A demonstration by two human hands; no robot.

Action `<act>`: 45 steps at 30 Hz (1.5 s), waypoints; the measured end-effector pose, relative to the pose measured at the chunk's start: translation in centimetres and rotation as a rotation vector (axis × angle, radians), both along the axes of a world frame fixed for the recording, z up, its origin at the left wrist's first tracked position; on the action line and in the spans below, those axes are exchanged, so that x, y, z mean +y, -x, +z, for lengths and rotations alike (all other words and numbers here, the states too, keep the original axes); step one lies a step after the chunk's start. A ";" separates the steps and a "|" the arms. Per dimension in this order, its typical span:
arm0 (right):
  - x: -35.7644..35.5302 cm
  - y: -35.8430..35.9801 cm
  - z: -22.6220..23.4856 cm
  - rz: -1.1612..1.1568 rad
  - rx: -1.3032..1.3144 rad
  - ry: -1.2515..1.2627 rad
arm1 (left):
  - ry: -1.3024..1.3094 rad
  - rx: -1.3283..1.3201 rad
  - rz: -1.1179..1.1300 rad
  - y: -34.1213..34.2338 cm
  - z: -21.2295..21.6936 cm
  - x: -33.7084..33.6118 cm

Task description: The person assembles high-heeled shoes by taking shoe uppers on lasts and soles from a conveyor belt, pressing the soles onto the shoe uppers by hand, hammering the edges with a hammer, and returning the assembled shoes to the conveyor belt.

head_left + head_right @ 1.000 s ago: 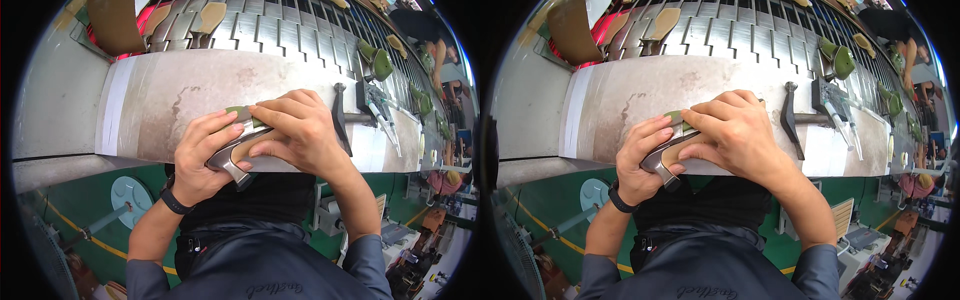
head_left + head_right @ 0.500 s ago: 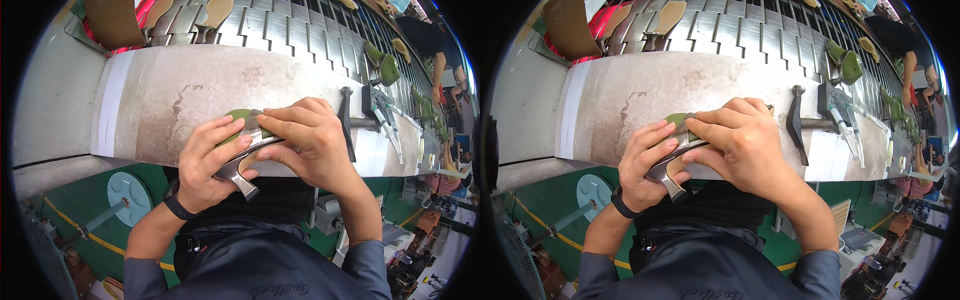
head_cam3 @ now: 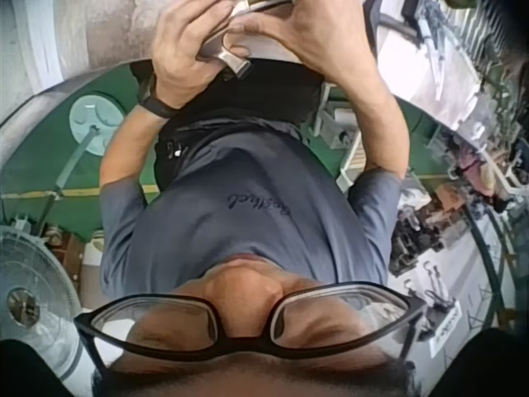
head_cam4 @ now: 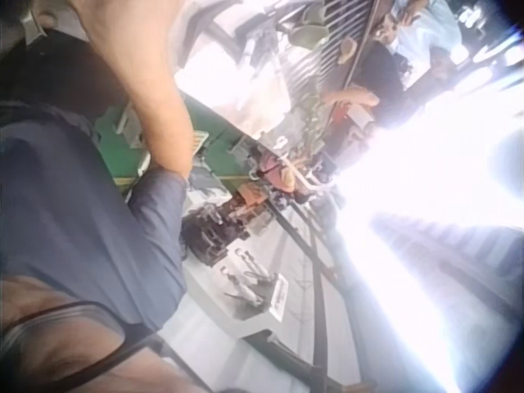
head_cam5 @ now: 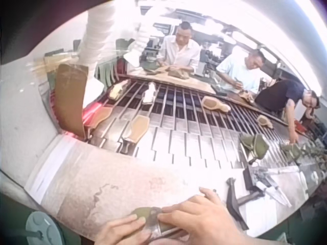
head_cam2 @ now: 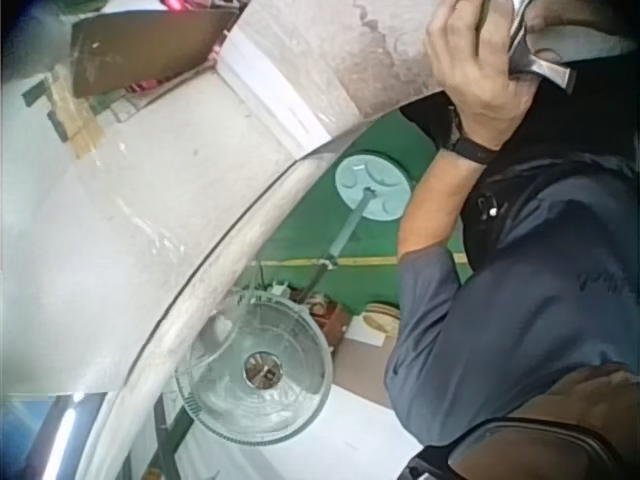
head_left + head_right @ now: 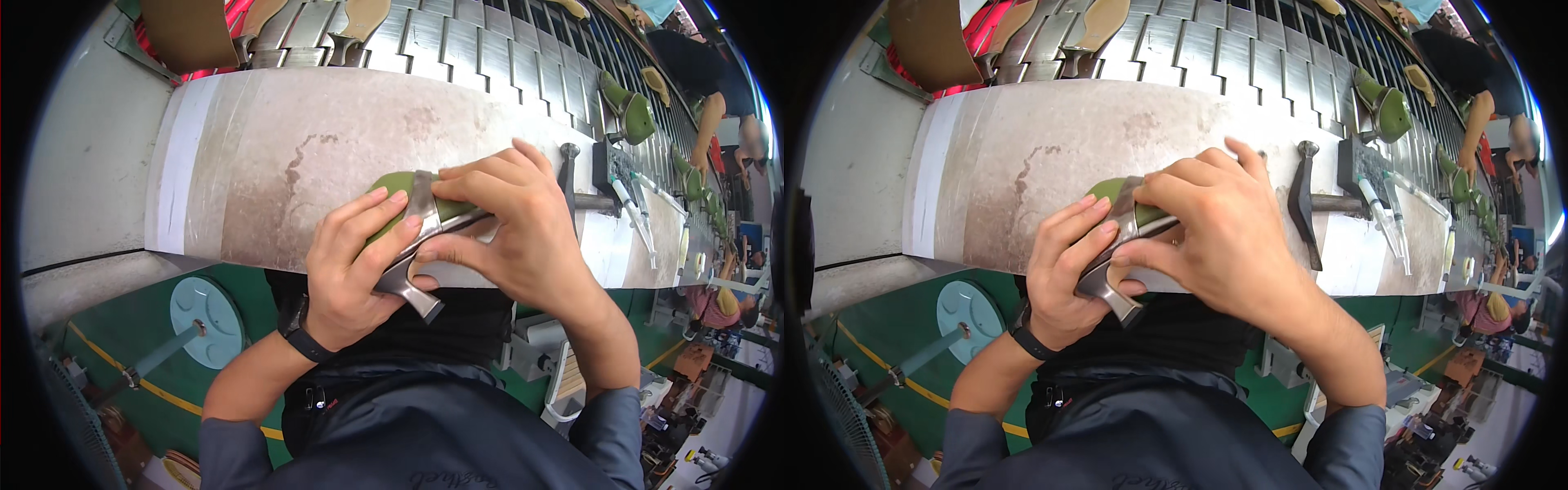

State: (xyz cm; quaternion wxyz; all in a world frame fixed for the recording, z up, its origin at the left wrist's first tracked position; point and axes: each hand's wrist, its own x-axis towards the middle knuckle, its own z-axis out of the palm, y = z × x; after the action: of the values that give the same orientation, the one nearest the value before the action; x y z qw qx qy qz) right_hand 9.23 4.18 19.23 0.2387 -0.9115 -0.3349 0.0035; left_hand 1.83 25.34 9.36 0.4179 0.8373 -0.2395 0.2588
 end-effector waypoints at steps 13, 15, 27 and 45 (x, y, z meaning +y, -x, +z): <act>-8.3 -1.1 -5.3 -0.249 -0.276 -0.263 | -0.102 0.341 -0.124 -4.1 4.7 -2.1; -10.4 -0.7 -6.7 -0.494 -0.345 -0.186 | -0.160 0.347 -0.163 -4.9 4.3 -2.4; -14.6 2.4 -2.9 -0.202 -0.005 0.019 | -0.212 0.370 -0.211 -5.2 5.0 -3.1; -11.0 2.0 -0.9 -0.307 0.294 -1.015 | -0.260 0.492 -0.331 -7.1 7.3 -5.4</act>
State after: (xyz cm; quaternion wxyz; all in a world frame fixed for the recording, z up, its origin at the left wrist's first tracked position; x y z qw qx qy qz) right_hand 7.22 -6.80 18.30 0.6902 -0.7104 -0.1209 -0.0661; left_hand 8.94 19.97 16.70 0.3894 0.8707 -0.2952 -0.0558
